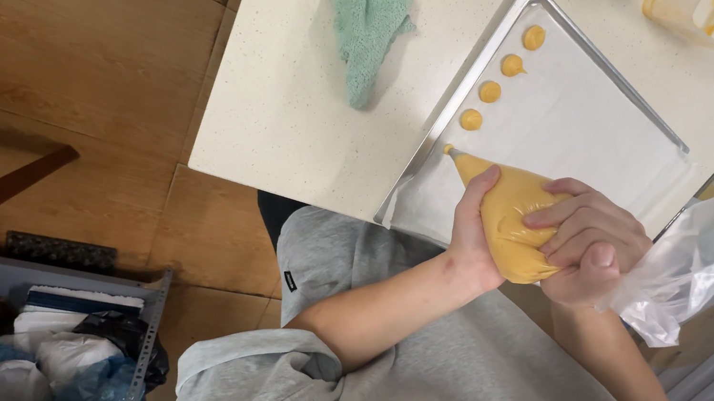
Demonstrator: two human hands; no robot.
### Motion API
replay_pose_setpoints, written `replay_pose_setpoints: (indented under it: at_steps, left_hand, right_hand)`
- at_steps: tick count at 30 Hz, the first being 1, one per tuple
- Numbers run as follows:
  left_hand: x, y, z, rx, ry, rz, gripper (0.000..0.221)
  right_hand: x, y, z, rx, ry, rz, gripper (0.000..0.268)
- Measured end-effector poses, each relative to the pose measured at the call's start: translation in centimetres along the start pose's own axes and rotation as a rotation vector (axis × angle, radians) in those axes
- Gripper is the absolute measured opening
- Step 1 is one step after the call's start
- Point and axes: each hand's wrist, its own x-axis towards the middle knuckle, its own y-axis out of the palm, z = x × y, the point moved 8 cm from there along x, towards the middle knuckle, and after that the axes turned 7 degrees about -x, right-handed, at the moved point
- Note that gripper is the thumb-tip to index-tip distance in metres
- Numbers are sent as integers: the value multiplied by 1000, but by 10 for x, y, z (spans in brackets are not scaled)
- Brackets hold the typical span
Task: Piping small rounds of batter or dough onto a parchment-lined baking sheet using a piping bag.
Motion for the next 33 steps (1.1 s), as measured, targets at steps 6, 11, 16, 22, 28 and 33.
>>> replay_pose_setpoints:
  at_steps: [6, 11, 16, 22, 28, 33]
  left_hand:
    - [2, -2, -1, 14, 24, 12, 62]
    - [1, -1, 1, 9, 19, -7, 62]
    - [-1, 0, 3, 33, 17, -35, 61]
    - [-1, 1, 6, 7, -1, -25, 61]
    - [-1, 3, 5, 32, 16, -14, 62]
    - [-1, 3, 5, 68, 18, -47, 63]
  right_hand:
    - [2, 0, 0, -32, -26, 71, 55]
    - [2, -1, 2, -23, 30, 58, 56]
    - [4, -4, 6, -18, 110, 21, 59]
    - [2, -6, 6, -14, 120, 0, 62]
    - [1, -8, 4, 29, 135, -14, 64]
    - [0, -10, 3, 11, 81, 8, 64]
